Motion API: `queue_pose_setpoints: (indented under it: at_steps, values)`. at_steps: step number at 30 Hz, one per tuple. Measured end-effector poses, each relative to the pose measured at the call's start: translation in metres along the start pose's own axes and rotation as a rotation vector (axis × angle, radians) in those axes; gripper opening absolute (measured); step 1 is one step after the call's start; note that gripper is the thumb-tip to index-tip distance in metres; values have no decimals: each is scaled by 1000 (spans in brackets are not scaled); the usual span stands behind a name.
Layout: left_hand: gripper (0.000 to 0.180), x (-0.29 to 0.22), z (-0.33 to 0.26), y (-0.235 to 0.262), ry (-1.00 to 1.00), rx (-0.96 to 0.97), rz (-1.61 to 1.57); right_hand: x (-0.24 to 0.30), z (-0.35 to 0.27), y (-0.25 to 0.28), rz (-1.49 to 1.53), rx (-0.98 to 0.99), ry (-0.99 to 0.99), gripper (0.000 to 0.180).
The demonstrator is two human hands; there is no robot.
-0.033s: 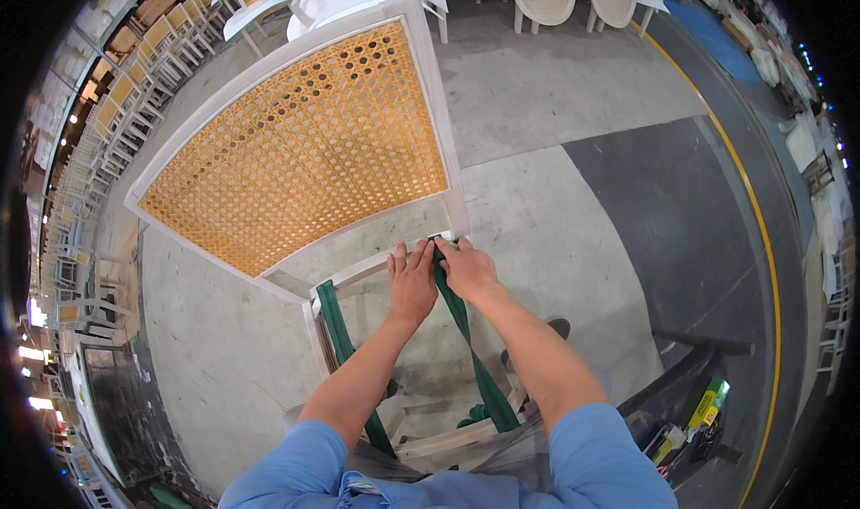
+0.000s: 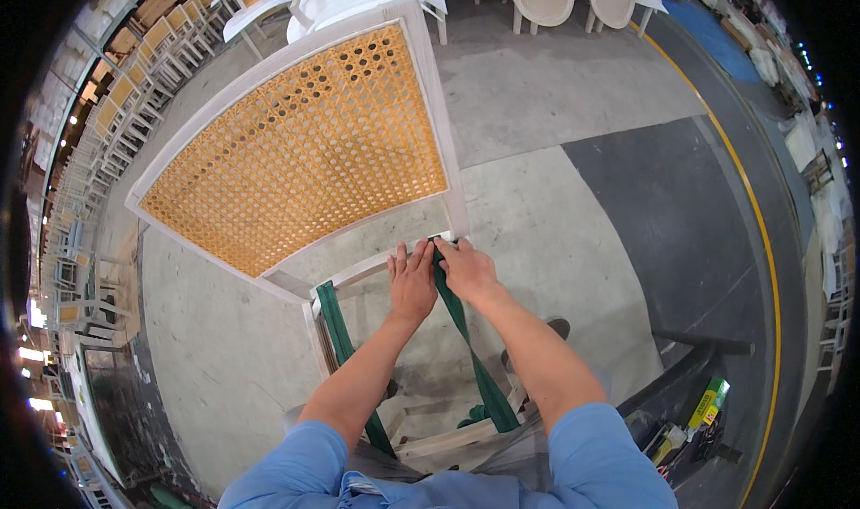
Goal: The person attaches green straps to a white chair frame. They position each strap, secure it with a nail gun, and trim the excess with scissors. The process is repeated for multiple straps across the seat.
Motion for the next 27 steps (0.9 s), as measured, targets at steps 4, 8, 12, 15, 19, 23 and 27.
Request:
queue_pose_setpoints:
  at_steps: [4,8,12,15,19,23,27]
  values:
    - [52,0,-3,-9,1,98,-9,3,-3,2,1,-22,31,52]
    - [57,4,1,-28,-2,288,101,-39,-27,24,662,-45,-139,47]
    - [63,13,3,-53,-60,471,291,-134,-172,103,980,-494,-188,29]
    - [67,8,6,-63,-127,493,337,-232,-367,169,816,-886,-491,21]
    - [72,1,5,-40,-34,395,255,-283,-593,214,170,-976,-1085,26]
    - [71,-12,10,-24,-86,360,205,-313,-665,177,-122,-481,-1349,45]
    - [70,-3,10,-26,-64,454,150,-338,-659,132,272,-513,-1316,44]
Point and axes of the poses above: each hand's wrist, its own z-axis towards the middle knuckle, its own y-axis out of the back of the hand, x = y × z, the point moved 10 cm from there along z, towards the middle knuckle, and after that the axes turned 6 degrees about z, right-handed, at the moved point
